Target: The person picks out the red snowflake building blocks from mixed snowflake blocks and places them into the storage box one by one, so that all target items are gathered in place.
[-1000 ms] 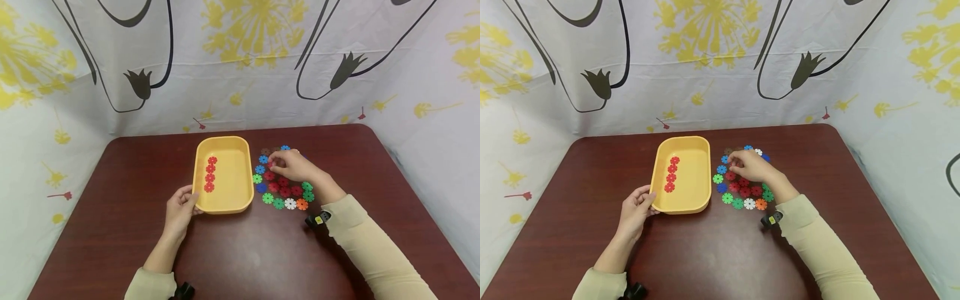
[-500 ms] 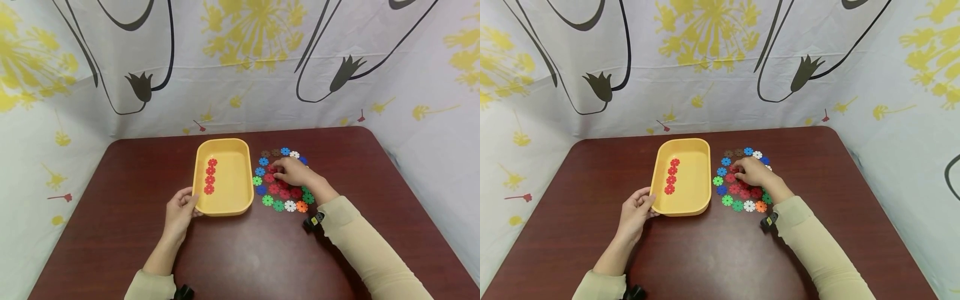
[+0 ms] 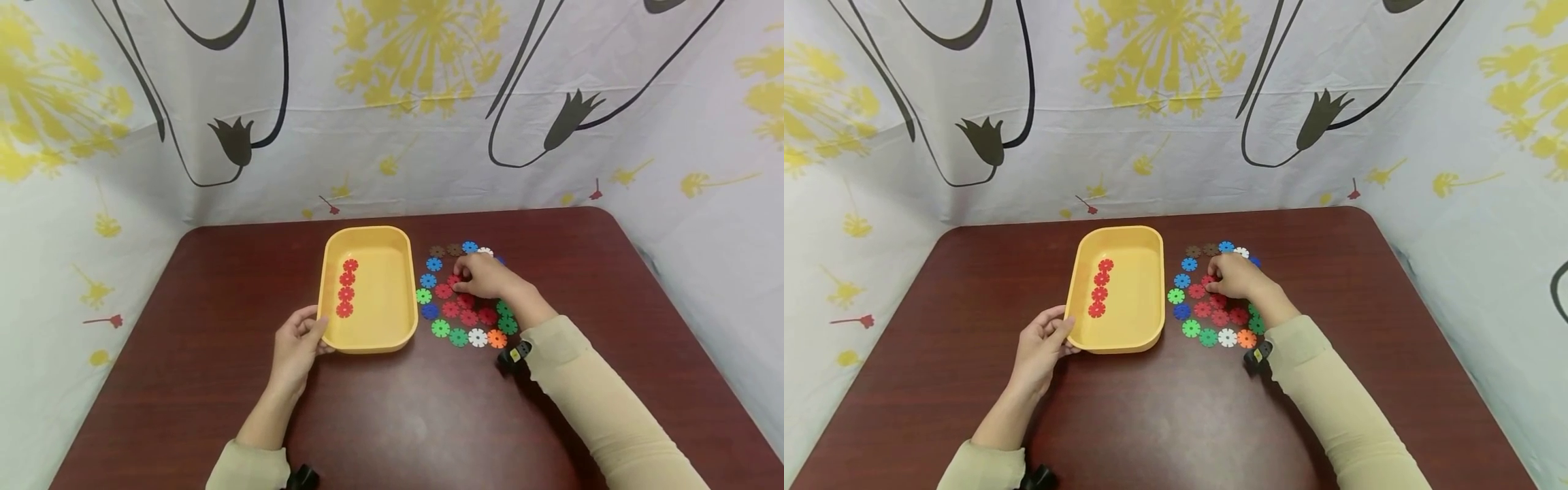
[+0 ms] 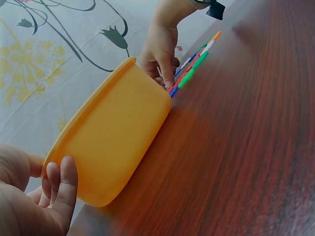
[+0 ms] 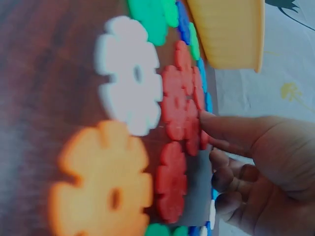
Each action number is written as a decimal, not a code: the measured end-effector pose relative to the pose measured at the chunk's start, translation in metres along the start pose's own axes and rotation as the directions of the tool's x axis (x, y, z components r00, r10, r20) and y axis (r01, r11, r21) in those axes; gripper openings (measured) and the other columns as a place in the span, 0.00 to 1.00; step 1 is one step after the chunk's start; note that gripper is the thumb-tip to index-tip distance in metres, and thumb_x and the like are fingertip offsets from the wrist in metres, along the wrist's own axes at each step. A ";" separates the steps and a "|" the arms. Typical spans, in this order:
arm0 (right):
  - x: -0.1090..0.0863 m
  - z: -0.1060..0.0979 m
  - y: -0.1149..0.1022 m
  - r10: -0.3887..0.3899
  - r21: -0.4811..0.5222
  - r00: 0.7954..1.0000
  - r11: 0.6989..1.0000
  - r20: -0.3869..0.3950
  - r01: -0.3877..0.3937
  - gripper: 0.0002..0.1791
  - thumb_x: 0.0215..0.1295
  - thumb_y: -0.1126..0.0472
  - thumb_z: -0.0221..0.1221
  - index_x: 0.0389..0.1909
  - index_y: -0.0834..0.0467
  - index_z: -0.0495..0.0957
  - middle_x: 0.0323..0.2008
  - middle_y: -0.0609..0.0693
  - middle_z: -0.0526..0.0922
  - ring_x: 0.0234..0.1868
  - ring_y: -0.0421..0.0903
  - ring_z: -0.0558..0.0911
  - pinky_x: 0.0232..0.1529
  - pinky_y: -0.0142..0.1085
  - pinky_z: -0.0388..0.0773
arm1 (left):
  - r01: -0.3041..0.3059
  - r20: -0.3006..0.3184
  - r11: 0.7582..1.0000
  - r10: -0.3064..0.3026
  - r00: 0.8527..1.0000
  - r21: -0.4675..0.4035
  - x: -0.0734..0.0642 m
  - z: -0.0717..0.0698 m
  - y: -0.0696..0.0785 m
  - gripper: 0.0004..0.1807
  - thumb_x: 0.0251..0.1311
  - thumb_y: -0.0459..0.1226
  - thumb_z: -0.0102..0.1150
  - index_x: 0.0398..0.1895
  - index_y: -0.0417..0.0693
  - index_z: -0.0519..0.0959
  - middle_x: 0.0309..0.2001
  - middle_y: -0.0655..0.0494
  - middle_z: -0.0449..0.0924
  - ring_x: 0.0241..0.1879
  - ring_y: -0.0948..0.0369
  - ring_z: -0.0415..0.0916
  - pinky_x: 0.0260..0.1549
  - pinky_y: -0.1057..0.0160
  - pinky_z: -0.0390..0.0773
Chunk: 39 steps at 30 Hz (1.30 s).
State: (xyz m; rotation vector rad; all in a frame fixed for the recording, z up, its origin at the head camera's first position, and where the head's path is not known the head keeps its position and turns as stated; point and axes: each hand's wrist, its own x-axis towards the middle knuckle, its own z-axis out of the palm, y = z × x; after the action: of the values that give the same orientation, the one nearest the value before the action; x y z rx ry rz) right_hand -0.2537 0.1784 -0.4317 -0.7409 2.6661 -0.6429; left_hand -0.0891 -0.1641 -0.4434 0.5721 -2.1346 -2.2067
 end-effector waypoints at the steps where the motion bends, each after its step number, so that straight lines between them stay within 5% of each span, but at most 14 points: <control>1: 0.000 -0.001 0.000 0.002 0.004 1.000 1.000 0.011 -0.002 0.12 0.65 0.59 0.69 0.40 0.63 0.79 0.26 0.51 0.74 0.29 0.47 0.70 0.33 0.40 0.69 | -0.001 -0.001 1.000 0.001 1.000 -0.001 0.000 0.000 0.000 0.18 0.72 0.32 0.58 0.61 0.37 0.73 0.35 0.42 0.76 0.23 0.63 0.76 0.26 0.66 0.85; 10: 0.000 -0.002 0.003 0.027 0.092 0.999 0.995 0.032 -0.029 0.15 0.67 0.60 0.67 0.41 0.61 0.69 0.32 0.54 0.76 0.32 0.49 0.72 0.34 0.41 0.70 | -0.012 0.000 1.000 0.012 1.000 -0.017 0.001 0.001 0.002 0.18 0.71 0.32 0.58 0.61 0.37 0.73 0.35 0.42 0.75 0.22 0.63 0.76 0.25 0.66 0.84; 19: -0.002 -0.004 0.008 0.020 0.082 0.999 0.996 0.036 -0.023 0.22 0.65 0.61 0.69 0.55 0.65 0.75 0.39 0.56 0.81 0.40 0.51 0.78 0.44 0.46 0.80 | -0.005 -0.010 1.000 0.005 1.000 0.004 0.001 0.000 0.002 0.18 0.71 0.32 0.58 0.62 0.38 0.73 0.35 0.42 0.76 0.23 0.63 0.76 0.26 0.65 0.85; 33: 0.001 0.000 0.007 0.018 0.102 0.998 0.995 0.054 -0.023 0.16 0.65 0.59 0.69 0.39 0.61 0.71 0.32 0.54 0.73 0.33 0.49 0.70 0.35 0.41 0.68 | -0.009 -0.004 1.000 0.009 1.000 -0.010 -0.001 0.000 -0.001 0.18 0.71 0.31 0.58 0.61 0.37 0.73 0.34 0.42 0.76 0.23 0.63 0.76 0.25 0.66 0.84; 39: 0.001 0.003 0.008 0.015 0.112 0.999 0.994 0.028 -0.018 0.16 0.69 0.60 0.65 0.42 0.61 0.67 0.30 0.54 0.72 0.28 0.48 0.69 0.33 0.41 0.67 | -0.010 -0.002 1.000 0.010 1.000 -0.008 -0.002 0.000 0.000 0.18 0.71 0.31 0.57 0.61 0.37 0.73 0.34 0.42 0.76 0.22 0.63 0.76 0.25 0.67 0.84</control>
State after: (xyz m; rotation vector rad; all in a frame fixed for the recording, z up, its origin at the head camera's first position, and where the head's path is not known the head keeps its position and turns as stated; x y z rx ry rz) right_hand -0.2569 0.1832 -0.4389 -0.6908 2.5840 -0.7658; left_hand -0.0871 -0.1633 -0.4430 0.5613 -2.1220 -2.2072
